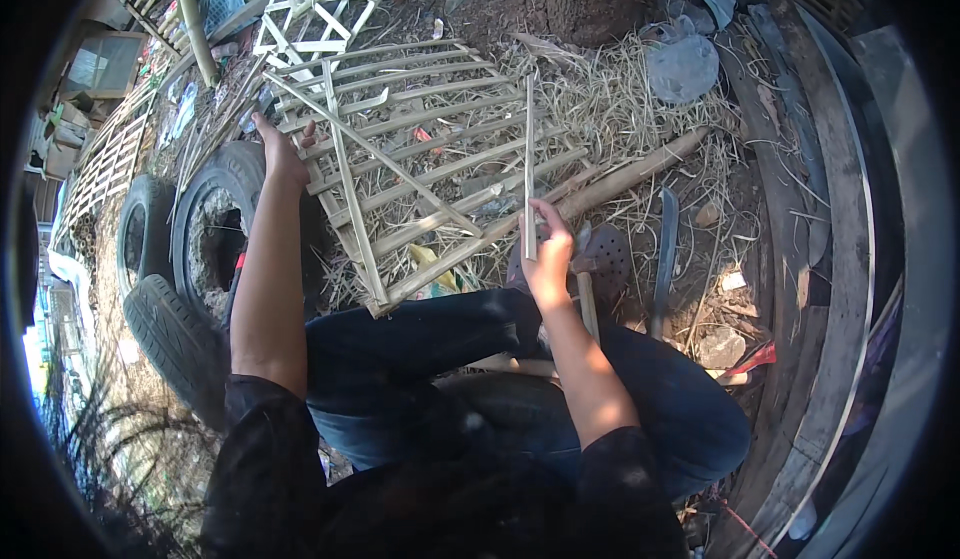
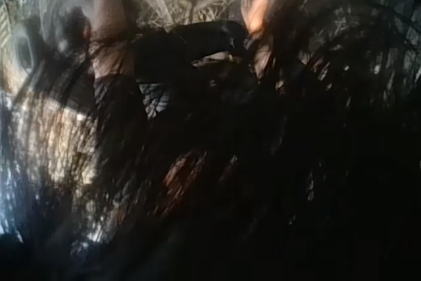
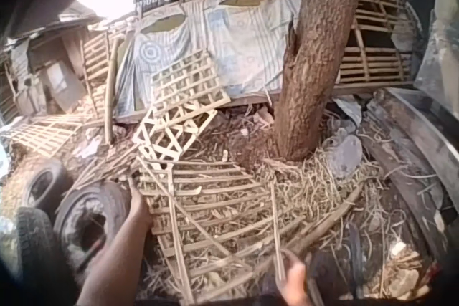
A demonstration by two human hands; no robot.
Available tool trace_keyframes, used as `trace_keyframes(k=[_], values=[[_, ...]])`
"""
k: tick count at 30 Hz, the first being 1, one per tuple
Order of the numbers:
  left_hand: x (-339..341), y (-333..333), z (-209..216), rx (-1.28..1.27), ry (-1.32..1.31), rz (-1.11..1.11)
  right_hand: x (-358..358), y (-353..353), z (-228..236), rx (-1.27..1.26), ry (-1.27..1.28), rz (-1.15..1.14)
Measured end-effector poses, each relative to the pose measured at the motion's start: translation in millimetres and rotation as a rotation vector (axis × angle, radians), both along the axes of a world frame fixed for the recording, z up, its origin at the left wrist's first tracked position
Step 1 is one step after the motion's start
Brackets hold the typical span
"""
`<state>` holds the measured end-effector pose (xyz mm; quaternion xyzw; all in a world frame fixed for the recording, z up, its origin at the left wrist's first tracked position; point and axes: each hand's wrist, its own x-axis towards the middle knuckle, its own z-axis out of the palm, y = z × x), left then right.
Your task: The person shaves thin strips of wood using a large blade and then hammers a wood slat into a lattice frame to assemble a bamboo-style gate.
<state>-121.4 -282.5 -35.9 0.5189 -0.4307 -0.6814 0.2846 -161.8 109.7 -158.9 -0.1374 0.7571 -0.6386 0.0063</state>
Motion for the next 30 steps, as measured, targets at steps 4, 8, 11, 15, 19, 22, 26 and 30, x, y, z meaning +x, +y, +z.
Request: trace_keyframes(k=[4,8,11,15,19,22,26,30], values=[[-2.4,24.0,14.6,0.076,0.065,-0.023,2.0,-13.5,-13.0,0.08,-0.004,-0.244],[-2.4,14.7,0.6,-0.046,-0.062,0.019,-2.6,-29.8,-22.5,-0.299,-0.247,-0.247],[-2.9,19.9,-6.4,-0.097,-0.086,0.054,-10.5,-25.7,-21.7,-0.416,-0.319,-0.176],[-2.0,22.6,-10.2,-0.082,-0.011,0.114,-11.5,-25.4,-6.2,-0.421,-0.28,-0.109],[0.4,26.8,-9.0,-0.032,-0.016,0.131,-24.2,-24.4,-5.7,-0.481,-0.216,-0.069],[5.3,27.8,-10.9,0.006,-0.022,0.159,-31.2,-25.9,7.9,-0.439,-0.18,-0.087],[4.5,21.5,-17.5,0.014,0.059,0.209,-39.8,-23.7,14.7,-0.393,-0.156,-0.075],[-1.5,38.7,6.5,0.042,0.105,0.145,-51.8,-21.3,22.4,-0.384,-0.069,-0.042]])
